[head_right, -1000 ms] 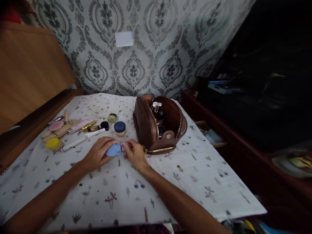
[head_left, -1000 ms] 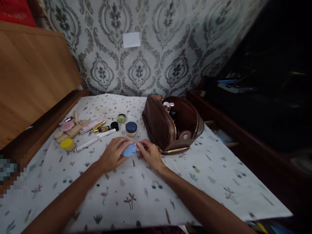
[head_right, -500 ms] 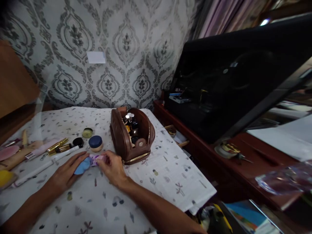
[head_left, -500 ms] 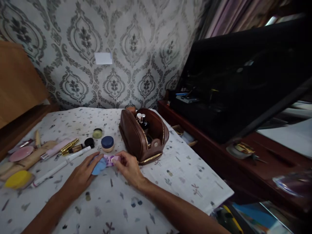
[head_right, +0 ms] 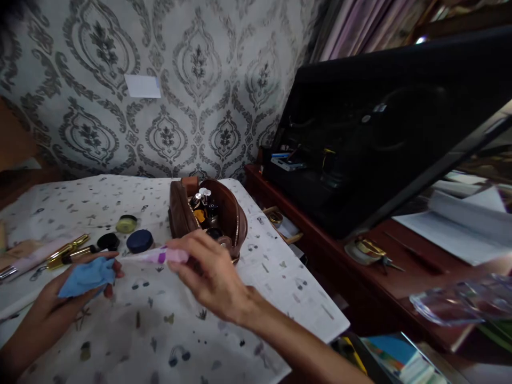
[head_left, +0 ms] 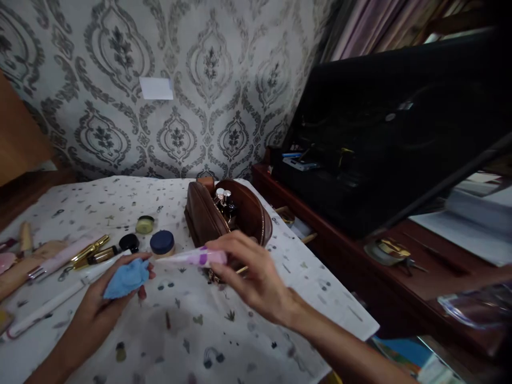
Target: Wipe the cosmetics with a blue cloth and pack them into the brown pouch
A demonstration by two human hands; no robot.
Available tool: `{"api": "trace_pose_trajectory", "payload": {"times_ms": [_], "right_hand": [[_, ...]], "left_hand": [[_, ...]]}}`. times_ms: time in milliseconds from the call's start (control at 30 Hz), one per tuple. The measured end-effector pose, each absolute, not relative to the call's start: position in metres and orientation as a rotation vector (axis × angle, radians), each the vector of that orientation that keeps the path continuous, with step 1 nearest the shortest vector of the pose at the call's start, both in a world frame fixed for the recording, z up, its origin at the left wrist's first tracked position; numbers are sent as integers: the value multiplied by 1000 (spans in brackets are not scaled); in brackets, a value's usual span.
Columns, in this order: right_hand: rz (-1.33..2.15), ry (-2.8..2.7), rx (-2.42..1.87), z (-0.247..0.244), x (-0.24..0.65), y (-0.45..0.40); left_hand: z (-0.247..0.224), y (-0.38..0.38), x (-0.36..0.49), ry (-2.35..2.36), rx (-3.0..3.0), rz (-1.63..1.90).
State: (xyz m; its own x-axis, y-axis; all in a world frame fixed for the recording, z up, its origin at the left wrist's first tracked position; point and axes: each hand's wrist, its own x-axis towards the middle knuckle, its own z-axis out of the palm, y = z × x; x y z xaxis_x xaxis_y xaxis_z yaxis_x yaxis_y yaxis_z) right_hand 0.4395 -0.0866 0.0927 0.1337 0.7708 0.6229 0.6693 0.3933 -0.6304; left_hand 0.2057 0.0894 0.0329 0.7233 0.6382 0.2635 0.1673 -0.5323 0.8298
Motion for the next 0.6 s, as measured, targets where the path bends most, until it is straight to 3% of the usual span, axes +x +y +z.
{"api": "trace_pose_trajectory", "payload": {"times_ms": [233, 433, 600], "right_hand": [[-172, -1429, -1669, 149, 491, -113], [-267, -1422, -1834, 160, 515, -111], [-277, -1565, -1964, 163, 534, -101]], "left_hand": [[33, 70, 233, 198, 2669, 793], [41, 42, 283, -21, 2787, 668], [25, 33, 313, -85, 2879, 771]]}}
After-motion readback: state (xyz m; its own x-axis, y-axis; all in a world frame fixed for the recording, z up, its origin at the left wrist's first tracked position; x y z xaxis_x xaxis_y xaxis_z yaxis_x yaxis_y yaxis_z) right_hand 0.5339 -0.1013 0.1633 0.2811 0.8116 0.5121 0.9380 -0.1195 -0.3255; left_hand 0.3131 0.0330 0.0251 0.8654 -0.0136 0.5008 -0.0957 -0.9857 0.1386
